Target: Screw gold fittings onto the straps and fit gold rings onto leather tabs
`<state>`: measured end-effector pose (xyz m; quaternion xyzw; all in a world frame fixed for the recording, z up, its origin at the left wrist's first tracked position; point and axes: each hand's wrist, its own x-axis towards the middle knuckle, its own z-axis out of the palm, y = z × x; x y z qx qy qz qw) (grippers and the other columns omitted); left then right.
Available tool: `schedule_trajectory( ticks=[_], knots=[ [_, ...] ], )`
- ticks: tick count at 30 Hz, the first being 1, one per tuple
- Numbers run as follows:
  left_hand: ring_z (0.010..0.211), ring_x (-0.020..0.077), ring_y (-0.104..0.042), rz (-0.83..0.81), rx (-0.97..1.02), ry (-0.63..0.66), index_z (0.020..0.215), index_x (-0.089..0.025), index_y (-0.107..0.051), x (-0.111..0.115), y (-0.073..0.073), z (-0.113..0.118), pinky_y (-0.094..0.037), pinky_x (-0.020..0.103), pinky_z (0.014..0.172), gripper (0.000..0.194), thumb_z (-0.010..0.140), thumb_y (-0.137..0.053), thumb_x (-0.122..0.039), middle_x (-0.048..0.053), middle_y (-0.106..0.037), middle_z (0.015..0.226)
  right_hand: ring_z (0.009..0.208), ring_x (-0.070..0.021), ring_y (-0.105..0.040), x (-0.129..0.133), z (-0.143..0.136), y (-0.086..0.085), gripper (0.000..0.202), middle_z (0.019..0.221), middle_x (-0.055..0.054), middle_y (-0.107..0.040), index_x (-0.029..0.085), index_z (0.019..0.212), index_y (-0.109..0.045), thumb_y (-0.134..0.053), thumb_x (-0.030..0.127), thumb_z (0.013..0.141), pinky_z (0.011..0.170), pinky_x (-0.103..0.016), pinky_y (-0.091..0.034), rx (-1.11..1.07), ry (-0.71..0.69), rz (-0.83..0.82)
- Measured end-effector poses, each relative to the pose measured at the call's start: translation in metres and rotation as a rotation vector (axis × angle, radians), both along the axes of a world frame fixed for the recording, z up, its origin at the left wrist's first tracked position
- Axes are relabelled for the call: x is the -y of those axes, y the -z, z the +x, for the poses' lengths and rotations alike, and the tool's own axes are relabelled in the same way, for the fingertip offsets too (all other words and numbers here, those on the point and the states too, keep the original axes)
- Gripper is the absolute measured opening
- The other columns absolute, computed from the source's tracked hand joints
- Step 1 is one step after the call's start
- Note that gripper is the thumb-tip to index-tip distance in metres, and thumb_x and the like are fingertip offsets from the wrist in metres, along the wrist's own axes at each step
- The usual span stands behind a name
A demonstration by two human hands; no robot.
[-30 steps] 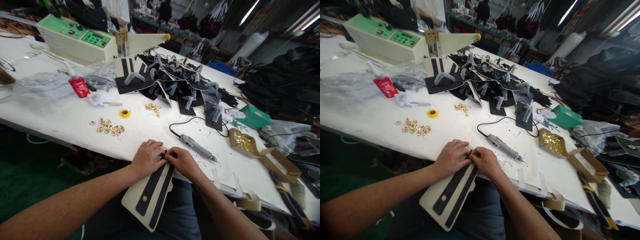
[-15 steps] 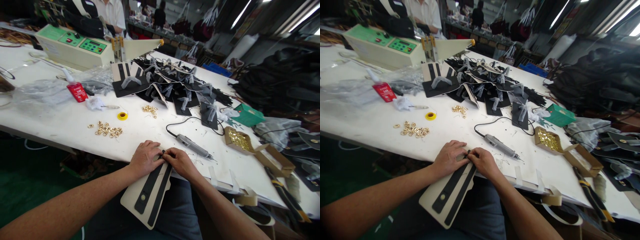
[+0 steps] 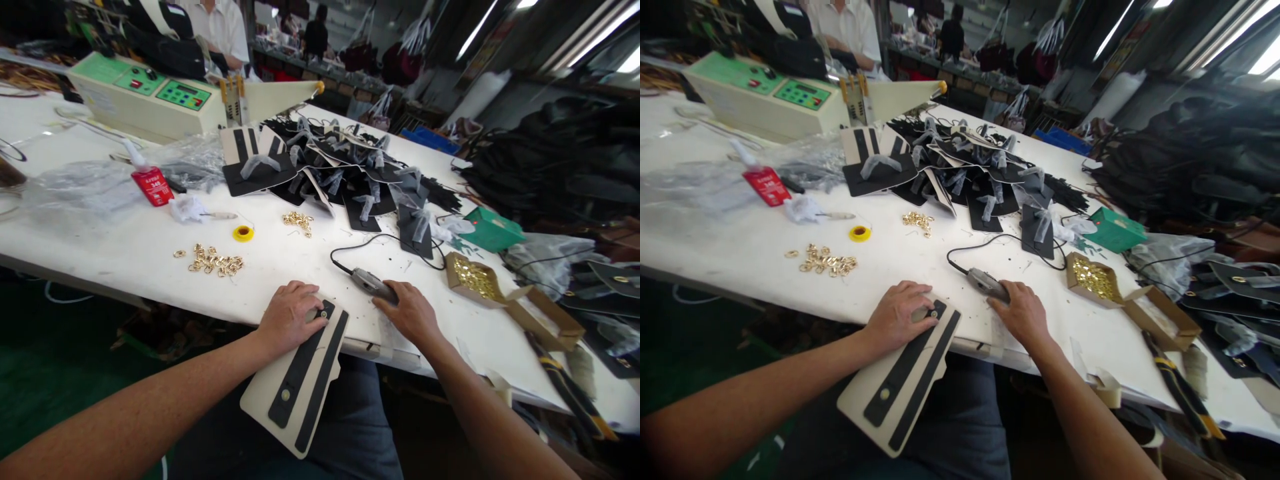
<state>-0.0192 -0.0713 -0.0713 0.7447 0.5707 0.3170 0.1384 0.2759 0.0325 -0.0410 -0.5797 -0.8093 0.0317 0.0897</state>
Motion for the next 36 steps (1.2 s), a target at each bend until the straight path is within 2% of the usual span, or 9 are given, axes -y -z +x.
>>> schedule_trajectory(
  ticks=[3, 5, 8, 11, 15, 17, 20, 26, 36],
  knots=[
    [0.123, 0.028, -0.059, 0.002, 0.001, 0.001, 0.097, -0.026, -0.074, 0.0, -0.001, 0.0, -0.051, 0.049, 0.101, 0.018, 0.085, -0.084, -0.036, 0.003, -0.07, 0.135, 0.114, -0.0363, -0.065, -0.003, 0.009, 0.003, 0.041, 0.12, -0.015, -0.072, 0.021, 0.13, -0.068, -0.057, 0.043, 0.097, 0.094, -0.049, -0.053, -0.027, -0.037, -0.038],
    [0.124, 0.0277, -0.059, 0.002, -0.001, 0.002, 0.096, -0.027, -0.074, 0.0, -0.001, 0.0, -0.051, 0.049, 0.101, 0.018, 0.085, -0.084, -0.037, 0.003, -0.07, 0.135, 0.107, -0.0349, -0.067, 0.002, 0.005, -0.003, 0.042, 0.114, -0.014, -0.074, 0.022, 0.128, -0.068, -0.056, 0.047, 0.097, 0.093, -0.049, -0.053, -0.199, 0.025, -0.08],
    [0.123, 0.0274, -0.059, -0.004, -0.005, 0.006, 0.096, -0.027, -0.074, 0.0, -0.002, -0.001, -0.051, 0.049, 0.1, 0.018, 0.085, -0.084, -0.037, 0.003, -0.07, 0.135, 0.096, -0.0301, -0.07, 0.016, -0.016, -0.021, 0.043, 0.106, -0.011, -0.075, 0.023, 0.121, -0.067, -0.054, 0.057, 0.097, 0.086, -0.046, -0.057, -0.765, 0.121, -0.302],
    [0.123, 0.028, -0.059, -0.012, -0.009, 0.01, 0.097, -0.026, -0.074, 0.0, -0.003, 0.0, -0.051, 0.049, 0.1, 0.018, 0.086, -0.083, -0.037, 0.004, -0.07, 0.134, 0.09, -0.0257, -0.069, 0.031, -0.053, -0.041, 0.042, 0.103, -0.009, -0.07, 0.024, 0.111, -0.065, -0.052, 0.059, 0.094, 0.083, -0.044, -0.06, -1.391, 0.08, -0.539],
    [0.123, 0.0293, -0.059, -0.02, -0.019, 0.011, 0.097, -0.026, -0.074, 0.0, -0.004, 0.0, -0.051, 0.05, 0.099, 0.018, 0.087, -0.082, -0.037, 0.005, -0.07, 0.134, 0.064, -0.0154, -0.056, 0.044, -0.109, -0.053, 0.035, 0.076, 0.002, -0.052, 0.025, 0.098, -0.062, -0.065, 0.058, 0.088, 0.065, -0.032, -0.056, -1.771, 0.091, -0.545],
    [0.123, 0.0296, -0.059, -0.025, -0.024, 0.01, 0.097, -0.026, -0.074, 0.0, -0.005, 0.0, -0.051, 0.05, 0.1, 0.018, 0.086, -0.083, -0.037, 0.005, -0.07, 0.133, 0.055, -0.0112, -0.047, 0.05, -0.129, -0.05, 0.034, 0.068, 0.007, -0.043, 0.025, 0.088, -0.058, -0.076, 0.054, 0.085, 0.056, -0.026, -0.049, -1.818, 0.072, -0.453],
    [0.124, 0.0294, -0.058, -0.031, -0.026, 0.006, 0.098, -0.026, -0.075, 0.0, -0.005, 0.0, -0.05, 0.05, 0.101, 0.019, 0.086, -0.083, -0.037, 0.005, -0.07, 0.134, 0.055, -0.0105, -0.049, 0.056, -0.143, -0.04, 0.036, 0.066, 0.007, -0.047, 0.024, 0.085, -0.057, -0.084, 0.047, 0.082, 0.054, -0.025, -0.045, -1.759, -0.037, -0.337],
    [0.125, 0.03, -0.058, -0.042, -0.033, 0.012, 0.1, -0.027, -0.075, 0.0, -0.006, -0.001, -0.05, 0.051, 0.102, 0.021, 0.086, -0.083, -0.04, 0.004, -0.069, 0.136, 0.059, -0.0148, -0.056, 0.061, -0.136, -0.019, 0.038, 0.072, 0.003, -0.058, 0.023, 0.091, -0.061, -0.083, 0.054, 0.083, 0.057, -0.03, -0.051, -1.476, -0.023, -0.231],
    [0.125, 0.0304, -0.057, -0.042, -0.031, 0.016, 0.099, -0.027, -0.074, 0.0, -0.005, -0.002, -0.049, 0.051, 0.102, 0.019, 0.087, -0.082, -0.039, 0.004, -0.069, 0.136, 0.06, -0.0165, -0.058, 0.062, -0.138, -0.016, 0.04, 0.069, 0.003, -0.058, 0.025, 0.093, -0.06, -0.08, 0.058, 0.083, 0.058, -0.032, -0.05, -1.45, -0.038, -0.225]
  ],
)
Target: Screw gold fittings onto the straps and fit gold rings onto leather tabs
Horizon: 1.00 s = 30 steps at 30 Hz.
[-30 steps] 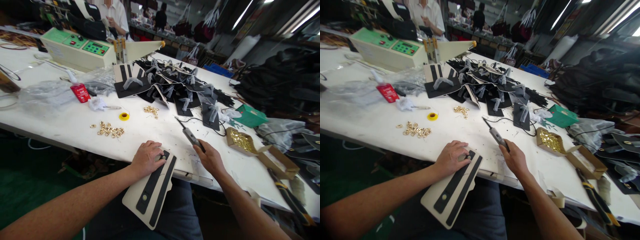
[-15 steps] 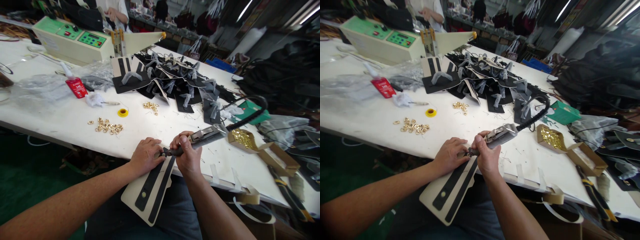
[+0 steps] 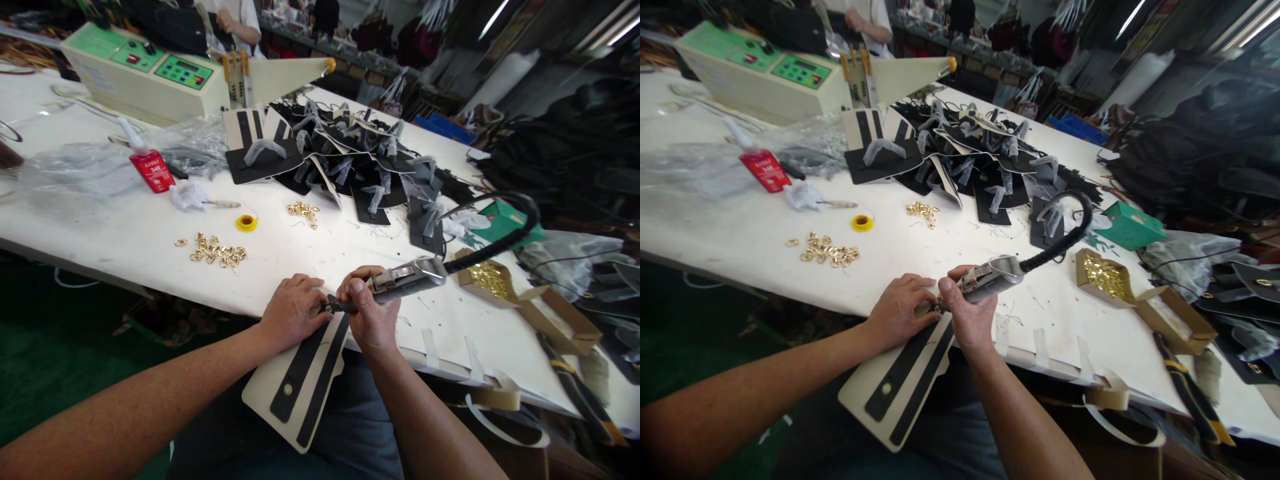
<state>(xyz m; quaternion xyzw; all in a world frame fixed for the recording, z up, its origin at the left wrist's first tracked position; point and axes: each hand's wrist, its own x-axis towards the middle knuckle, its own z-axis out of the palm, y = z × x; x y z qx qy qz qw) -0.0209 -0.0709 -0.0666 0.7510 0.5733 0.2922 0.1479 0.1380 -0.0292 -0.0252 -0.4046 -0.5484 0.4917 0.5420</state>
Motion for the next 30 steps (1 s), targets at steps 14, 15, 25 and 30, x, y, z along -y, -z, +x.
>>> schedule_trajectory(
  ticks=[14, 15, 25, 30],
  knots=[
    [0.127, 0.0306, -0.056, -0.015, 0.0, -0.008, 0.105, -0.027, -0.075, 0.0, 0.002, 0.001, -0.05, 0.051, 0.102, 0.02, 0.091, -0.076, -0.042, 0.004, -0.069, 0.137, 0.061, -0.0155, -0.057, 0.005, -0.002, -0.006, 0.029, 0.071, 0.002, -0.061, 0.023, 0.088, -0.062, -0.08, 0.045, 0.087, 0.058, -0.031, -0.049, 0.111, -0.07, 0.053],
    [0.127, 0.0307, -0.056, -0.014, -0.001, -0.01, 0.104, -0.027, -0.075, -0.001, 0.002, 0.001, -0.05, 0.052, 0.102, 0.02, 0.091, -0.076, -0.043, 0.004, -0.069, 0.137, 0.062, -0.0158, -0.057, 0.004, -0.002, -0.006, 0.028, 0.071, 0.002, -0.061, 0.022, 0.087, -0.062, -0.079, 0.045, 0.087, 0.058, -0.031, -0.05, 0.135, -0.074, 0.06],
    [0.125, 0.0314, -0.058, -0.016, -0.01, 0.012, 0.104, -0.028, -0.074, -0.002, 0.003, 0.0, -0.05, 0.052, 0.101, 0.021, 0.087, -0.08, -0.04, 0.005, -0.069, 0.135, 0.058, -0.0153, -0.057, -0.01, -0.007, -0.008, 0.026, 0.066, 0.002, -0.062, 0.023, 0.079, -0.06, -0.076, 0.042, 0.086, 0.055, -0.03, -0.05, 0.144, -0.126, 0.021],
    [0.125, 0.0311, -0.057, -0.011, 0.001, 0.009, 0.105, -0.028, -0.073, -0.002, 0.004, 0.0, -0.05, 0.052, 0.102, 0.021, 0.089, -0.078, -0.04, 0.004, -0.069, 0.134, 0.052, -0.0143, -0.054, -0.01, -0.012, -0.01, 0.025, 0.059, 0.004, -0.057, 0.023, 0.075, -0.058, -0.075, 0.037, 0.087, 0.05, -0.03, -0.046, 0.177, -0.179, -0.001]
  ],
)
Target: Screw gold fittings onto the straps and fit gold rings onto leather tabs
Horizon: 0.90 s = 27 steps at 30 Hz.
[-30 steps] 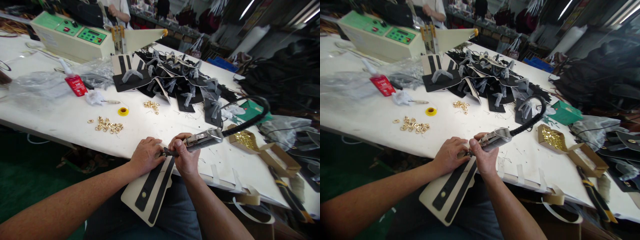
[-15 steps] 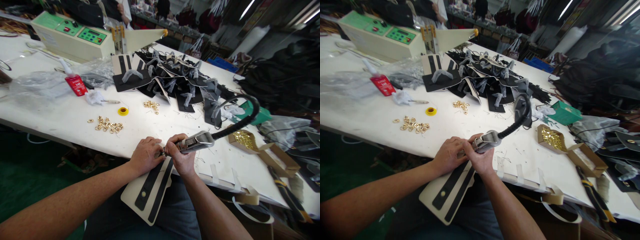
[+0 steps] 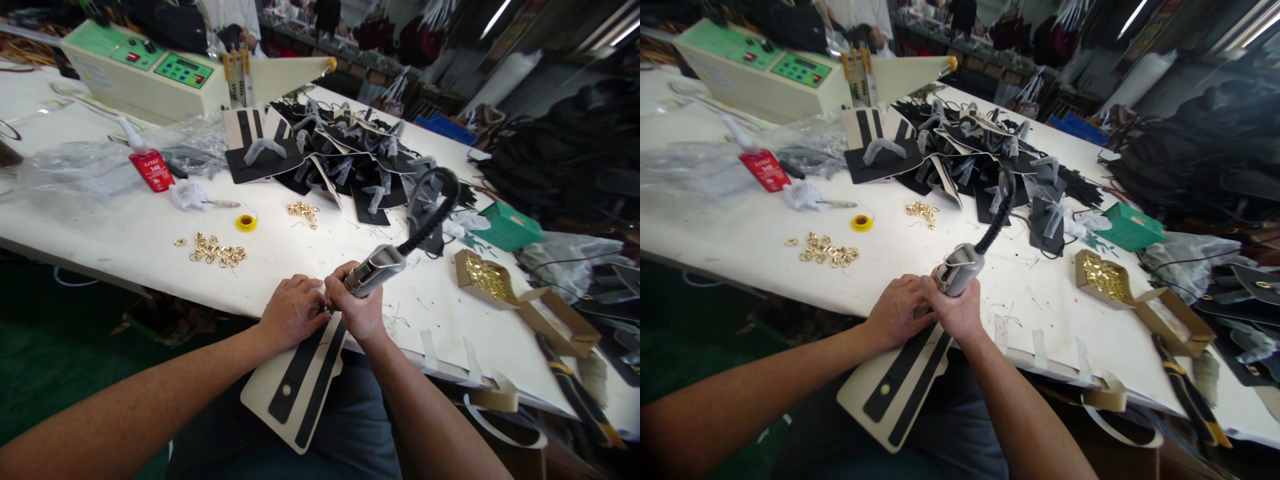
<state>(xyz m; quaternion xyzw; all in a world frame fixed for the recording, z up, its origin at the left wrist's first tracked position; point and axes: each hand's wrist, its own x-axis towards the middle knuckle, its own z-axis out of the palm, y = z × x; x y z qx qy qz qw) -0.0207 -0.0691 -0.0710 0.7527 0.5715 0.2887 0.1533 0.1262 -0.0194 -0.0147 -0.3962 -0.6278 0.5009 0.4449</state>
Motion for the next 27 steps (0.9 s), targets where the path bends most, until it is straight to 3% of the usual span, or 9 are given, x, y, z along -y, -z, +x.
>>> schedule_trajectory(
  ticks=[5, 15, 19, 22, 25, 27],
  knots=[
    [0.124, 0.0306, -0.057, 0.007, 0.01, -0.008, 0.103, -0.027, -0.073, 0.0, 0.0, 0.001, -0.05, 0.052, 0.102, 0.018, 0.088, -0.078, -0.037, 0.004, -0.07, 0.13, 0.052, -0.0146, -0.053, 0.002, -0.005, -0.003, 0.026, 0.059, 0.004, -0.057, 0.024, 0.074, -0.058, -0.076, 0.038, 0.086, 0.049, -0.03, -0.046, 0.038, 0.031, -0.005],
    [0.125, 0.0306, -0.058, 0.034, 0.004, -0.013, 0.105, -0.025, -0.073, 0.004, -0.003, 0.003, -0.049, 0.05, 0.102, 0.021, 0.09, -0.078, -0.038, 0.007, -0.071, 0.13, 0.054, -0.0128, -0.049, 0.014, -0.011, -0.014, 0.036, 0.059, 0.003, -0.053, 0.022, 0.066, -0.053, -0.077, 0.043, 0.082, 0.052, -0.028, -0.044, -0.005, 0.283, -0.084],
    [0.12, 0.0307, -0.06, 0.068, -0.028, -0.018, 0.108, -0.023, -0.073, 0.004, 0.0, 0.005, -0.051, 0.049, 0.1, 0.025, 0.087, -0.08, -0.034, 0.008, -0.071, 0.127, 0.058, -0.012, -0.047, 0.016, -0.005, -0.021, 0.044, 0.061, 0.004, -0.052, 0.02, 0.067, -0.055, -0.087, 0.05, 0.071, 0.053, -0.026, -0.041, -0.03, 0.173, -0.093],
    [0.122, 0.0302, -0.06, 0.083, -0.05, -0.028, 0.112, -0.023, -0.071, 0.004, 0.001, 0.007, -0.05, 0.048, 0.103, 0.032, 0.083, -0.083, -0.029, 0.009, -0.069, 0.128, 0.058, -0.0121, -0.046, 0.013, 0.001, -0.035, 0.048, 0.061, 0.004, -0.052, 0.02, 0.068, -0.056, -0.089, 0.055, 0.067, 0.055, -0.026, -0.04, -0.067, 0.059, -0.066],
    [0.127, 0.0295, -0.057, 0.088, -0.068, -0.058, 0.116, -0.024, -0.069, 0.007, -0.004, 0.01, -0.047, 0.047, 0.108, 0.036, 0.083, -0.083, -0.028, 0.009, -0.065, 0.135, 0.062, -0.0143, -0.052, 0.006, 0.013, -0.052, 0.049, 0.066, 0.002, -0.058, 0.019, 0.075, -0.062, -0.084, 0.063, 0.071, 0.06, -0.027, -0.043, -0.01, 0.123, 0.0],
    [0.127, 0.0298, -0.056, 0.085, -0.086, -0.091, 0.116, -0.025, -0.069, 0.01, -0.009, 0.013, -0.046, 0.047, 0.108, 0.036, 0.083, -0.084, -0.03, 0.008, -0.064, 0.133, 0.069, -0.017, -0.057, -0.002, 0.029, -0.057, 0.05, 0.075, 0.0, -0.065, 0.019, 0.088, -0.067, -0.08, 0.066, 0.077, 0.065, -0.028, -0.045, 0.158, 0.2, 0.07]
  ],
)
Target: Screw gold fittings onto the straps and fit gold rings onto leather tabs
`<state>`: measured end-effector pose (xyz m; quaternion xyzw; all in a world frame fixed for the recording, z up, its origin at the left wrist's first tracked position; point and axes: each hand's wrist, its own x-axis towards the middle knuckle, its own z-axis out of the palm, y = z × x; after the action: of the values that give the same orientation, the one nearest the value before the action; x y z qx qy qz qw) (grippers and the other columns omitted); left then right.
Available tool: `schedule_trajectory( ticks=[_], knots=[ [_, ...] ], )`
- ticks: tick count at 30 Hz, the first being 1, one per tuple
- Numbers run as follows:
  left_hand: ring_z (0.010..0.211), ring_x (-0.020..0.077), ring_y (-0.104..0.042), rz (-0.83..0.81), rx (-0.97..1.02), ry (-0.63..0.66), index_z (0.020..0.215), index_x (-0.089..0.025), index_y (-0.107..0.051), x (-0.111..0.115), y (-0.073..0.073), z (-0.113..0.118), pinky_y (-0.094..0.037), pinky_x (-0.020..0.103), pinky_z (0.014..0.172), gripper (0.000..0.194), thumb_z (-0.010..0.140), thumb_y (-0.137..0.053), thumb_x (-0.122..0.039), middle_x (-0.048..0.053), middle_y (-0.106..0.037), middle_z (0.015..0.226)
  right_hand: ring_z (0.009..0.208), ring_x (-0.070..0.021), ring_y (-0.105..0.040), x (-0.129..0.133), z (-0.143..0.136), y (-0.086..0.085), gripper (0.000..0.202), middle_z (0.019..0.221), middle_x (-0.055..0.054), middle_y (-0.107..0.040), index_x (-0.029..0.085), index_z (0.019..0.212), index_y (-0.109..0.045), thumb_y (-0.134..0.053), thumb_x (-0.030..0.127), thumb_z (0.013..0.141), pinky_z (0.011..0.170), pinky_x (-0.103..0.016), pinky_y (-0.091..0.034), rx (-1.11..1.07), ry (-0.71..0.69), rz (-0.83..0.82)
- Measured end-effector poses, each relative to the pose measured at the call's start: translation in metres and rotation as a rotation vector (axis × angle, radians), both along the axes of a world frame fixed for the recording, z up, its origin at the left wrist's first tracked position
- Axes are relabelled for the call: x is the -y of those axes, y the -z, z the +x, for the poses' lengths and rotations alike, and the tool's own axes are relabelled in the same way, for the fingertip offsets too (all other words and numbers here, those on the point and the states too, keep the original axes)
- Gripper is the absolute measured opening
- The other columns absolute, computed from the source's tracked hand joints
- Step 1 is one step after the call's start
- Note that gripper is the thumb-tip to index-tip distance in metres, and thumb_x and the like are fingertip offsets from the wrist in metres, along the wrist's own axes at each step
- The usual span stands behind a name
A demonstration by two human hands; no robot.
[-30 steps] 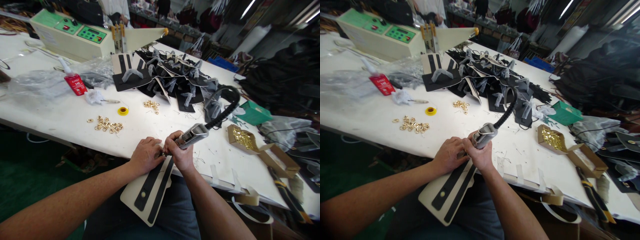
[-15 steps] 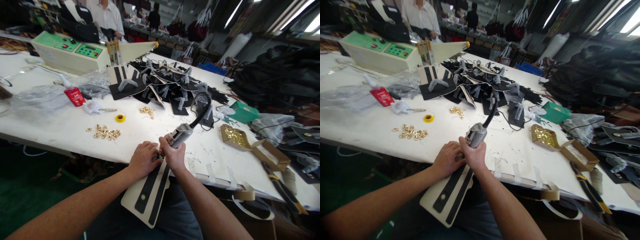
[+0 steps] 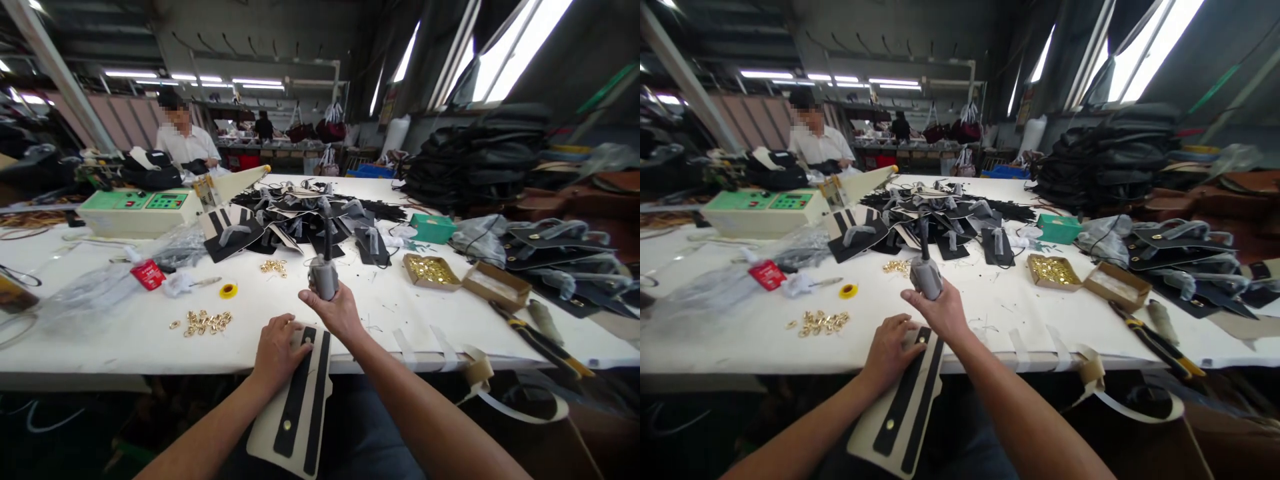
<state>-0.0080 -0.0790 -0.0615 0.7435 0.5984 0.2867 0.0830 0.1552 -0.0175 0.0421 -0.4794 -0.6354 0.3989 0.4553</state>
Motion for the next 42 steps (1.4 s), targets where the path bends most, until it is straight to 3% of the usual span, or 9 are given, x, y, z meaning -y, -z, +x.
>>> schedule_trajectory(
  ticks=[5, 10, 15, 18, 22, 27, 30, 36, 42],
  knots=[
    [0.113, 0.0296, -0.06, -0.027, -0.045, -0.084, 0.113, -0.023, -0.069, 0.006, -0.013, 0.006, -0.048, 0.045, 0.099, 0.038, 0.082, -0.084, -0.038, 0.008, -0.065, 0.118, 0.088, -0.0236, -0.066, -0.027, 0.061, 0.027, 0.04, 0.102, -0.006, -0.073, 0.024, 0.119, -0.069, -0.066, 0.056, 0.095, 0.075, -0.032, -0.045, 0.788, 0.097, 0.047],
    [0.101, 0.0261, -0.062, -0.07, -0.072, -0.124, 0.101, -0.021, -0.065, 0.01, -0.015, 0.008, -0.047, 0.04, 0.091, 0.029, 0.086, -0.08, -0.041, 0.005, -0.064, 0.104, 0.109, -0.0318, -0.065, -0.027, 0.098, 0.055, 0.029, 0.116, -0.015, -0.071, 0.017, 0.118, -0.073, -0.07, 0.032, 0.093, 0.091, -0.039, -0.045, 0.927, 0.131, 0.055],
    [0.091, 0.0216, -0.061, -0.124, -0.061, -0.105, 0.085, -0.022, -0.062, 0.011, -0.017, 0.008, -0.045, 0.033, 0.083, 0.023, 0.091, -0.074, -0.042, 0.002, -0.062, 0.091, 0.111, -0.0281, -0.065, 0.036, 0.083, 0.064, 0.025, 0.112, -0.01, -0.074, 0.022, 0.113, -0.073, -0.066, 0.04, 0.098, 0.095, -0.037, -0.046, 0.747, 0.167, 0.138],
    [0.09, 0.0229, -0.06, -0.153, -0.032, -0.105, 0.082, -0.022, -0.063, 0.011, -0.018, 0.007, -0.043, 0.034, 0.081, 0.024, 0.091, -0.072, -0.042, 0.002, -0.064, 0.087, 0.082, -0.0251, -0.07, 0.082, 0.065, 0.079, 0.029, 0.085, -0.005, -0.076, 0.022, 0.091, -0.075, -0.07, 0.05, 0.093, 0.074, -0.034, -0.049, 0.481, 0.088, -0.164],
    [0.097, 0.0276, -0.064, -0.211, 0.052, -0.092, 0.088, -0.021, -0.071, 0.015, -0.024, 0.003, -0.046, 0.039, 0.088, 0.025, 0.093, -0.068, -0.045, 0.007, -0.071, 0.094, 0.079, -0.0223, -0.072, 0.117, 0.039, 0.095, 0.015, 0.088, -0.005, -0.078, 0.019, 0.099, -0.075, -0.069, 0.03, 0.09, 0.069, -0.03, -0.051, 0.001, -0.042, -0.306],
    [0.113, 0.0259, -0.07, -0.323, 0.299, 0.032, 0.127, -0.021, -0.07, 0.041, -0.046, -0.005, -0.055, 0.038, 0.098, 0.052, 0.103, -0.043, -0.058, 0.009, -0.076, 0.122, 0.076, -0.0185, -0.067, 0.13, 0.001, 0.073, 0.019, 0.088, -0.003, -0.076, 0.021, 0.105, -0.076, -0.063, 0.019, 0.09, 0.07, -0.027, -0.048, 0.026, -0.006, -0.017],
    [0.128, 0.0262, -0.066, -0.385, 0.672, 0.063, 0.135, -0.019, -0.066, 0.065, -0.053, -0.011, -0.049, 0.039, 0.114, 0.055, 0.1, -0.05, -0.059, 0.009, -0.072, 0.136, 0.076, -0.0182, -0.066, 0.139, -0.015, 0.052, 0.013, 0.086, -0.004, -0.074, 0.021, 0.093, -0.075, -0.062, 0.019, 0.093, 0.07, -0.027, -0.045, 0.231, -0.056, 0.144],
    [0.135, 0.0356, -0.06, -0.31, 0.993, -0.433, 0.103, -0.02, -0.081, 0.09, -0.02, -0.03, -0.035, 0.053, 0.127, 0.042, 0.081, -0.075, -0.054, 0.011, -0.077, 0.125, 0.08, -0.0176, -0.071, 0.153, -0.011, 0.021, 0.015, 0.091, -0.001, -0.078, 0.025, 0.102, -0.079, -0.072, 0.018, 0.091, 0.072, -0.025, -0.05, 0.121, -0.392, 0.102],
    [0.13, 0.0337, -0.065, -0.285, 1.097, -0.479, 0.105, -0.019, -0.08, 0.085, -0.011, -0.025, -0.043, 0.054, 0.121, 0.039, 0.085, -0.068, -0.049, 0.012, -0.078, 0.123, 0.076, -0.0186, -0.068, 0.123, 0.018, 0.018, 0.009, 0.085, -0.001, -0.074, 0.026, 0.097, -0.08, -0.075, 0.023, 0.091, 0.071, -0.03, -0.051, 0.121, -0.11, 0.123]
  ],
)
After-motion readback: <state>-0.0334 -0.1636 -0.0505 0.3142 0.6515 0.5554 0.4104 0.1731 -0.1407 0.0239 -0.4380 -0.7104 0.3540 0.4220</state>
